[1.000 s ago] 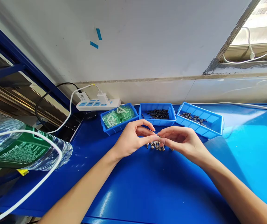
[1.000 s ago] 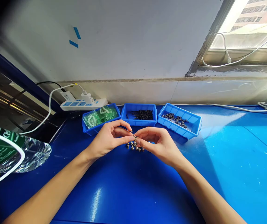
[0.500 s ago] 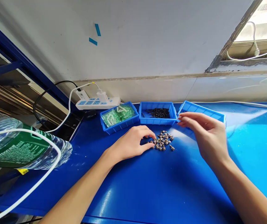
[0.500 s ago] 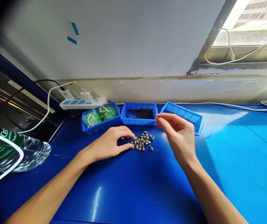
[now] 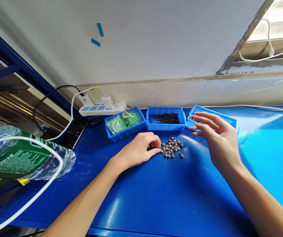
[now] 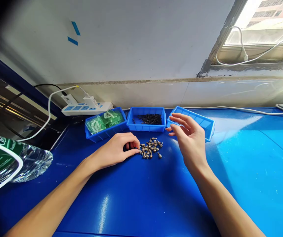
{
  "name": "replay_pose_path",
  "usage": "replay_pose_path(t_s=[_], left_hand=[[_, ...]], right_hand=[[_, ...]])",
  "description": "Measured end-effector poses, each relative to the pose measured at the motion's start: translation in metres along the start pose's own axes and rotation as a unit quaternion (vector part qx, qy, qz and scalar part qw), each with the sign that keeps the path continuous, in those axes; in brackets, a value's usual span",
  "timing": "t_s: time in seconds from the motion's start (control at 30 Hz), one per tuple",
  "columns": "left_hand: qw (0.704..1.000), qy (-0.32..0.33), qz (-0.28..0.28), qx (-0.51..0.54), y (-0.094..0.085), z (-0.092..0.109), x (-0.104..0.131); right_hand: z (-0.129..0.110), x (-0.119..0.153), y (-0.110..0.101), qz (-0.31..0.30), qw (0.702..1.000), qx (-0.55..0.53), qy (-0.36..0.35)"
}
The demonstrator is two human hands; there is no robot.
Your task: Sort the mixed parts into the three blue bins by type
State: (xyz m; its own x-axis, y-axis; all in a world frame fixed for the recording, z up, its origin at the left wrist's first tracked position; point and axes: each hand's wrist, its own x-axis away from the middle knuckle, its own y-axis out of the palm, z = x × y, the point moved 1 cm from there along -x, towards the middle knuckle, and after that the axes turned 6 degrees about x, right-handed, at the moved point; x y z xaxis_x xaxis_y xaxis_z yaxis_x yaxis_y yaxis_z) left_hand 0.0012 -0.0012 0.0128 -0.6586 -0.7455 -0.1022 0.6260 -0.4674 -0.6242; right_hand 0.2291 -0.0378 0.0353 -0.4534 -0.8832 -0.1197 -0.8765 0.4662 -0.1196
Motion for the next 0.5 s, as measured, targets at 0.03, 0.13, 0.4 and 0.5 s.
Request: replay_pose_path(t_s=[0.03,0.13,0.4,0.5], left_hand=[[1.0,0.0,0.002,0.0,0.0,0.0,0.0],[1.0,-0.002,0.001,-0.001,0.0,-0.001,0.0],[0.999,-0.025,-0.017,-0.044,-0.009,0.005,0.004],[0.998,-0.039,-0.045,-0.036,-0.013,0.006,0.006]], right_hand=[[0.0,0.001,0.001,-0.008,1.0,0.005,0.0],[0.002,0.001,0.001,-0.022,1.0,0.014,-0.003],[0.004,0.002,0.004,-0.029,0.999,0.019,-0.024],[0.004,0.003,0.005,-0.041,0.999,0.019,-0.024]])
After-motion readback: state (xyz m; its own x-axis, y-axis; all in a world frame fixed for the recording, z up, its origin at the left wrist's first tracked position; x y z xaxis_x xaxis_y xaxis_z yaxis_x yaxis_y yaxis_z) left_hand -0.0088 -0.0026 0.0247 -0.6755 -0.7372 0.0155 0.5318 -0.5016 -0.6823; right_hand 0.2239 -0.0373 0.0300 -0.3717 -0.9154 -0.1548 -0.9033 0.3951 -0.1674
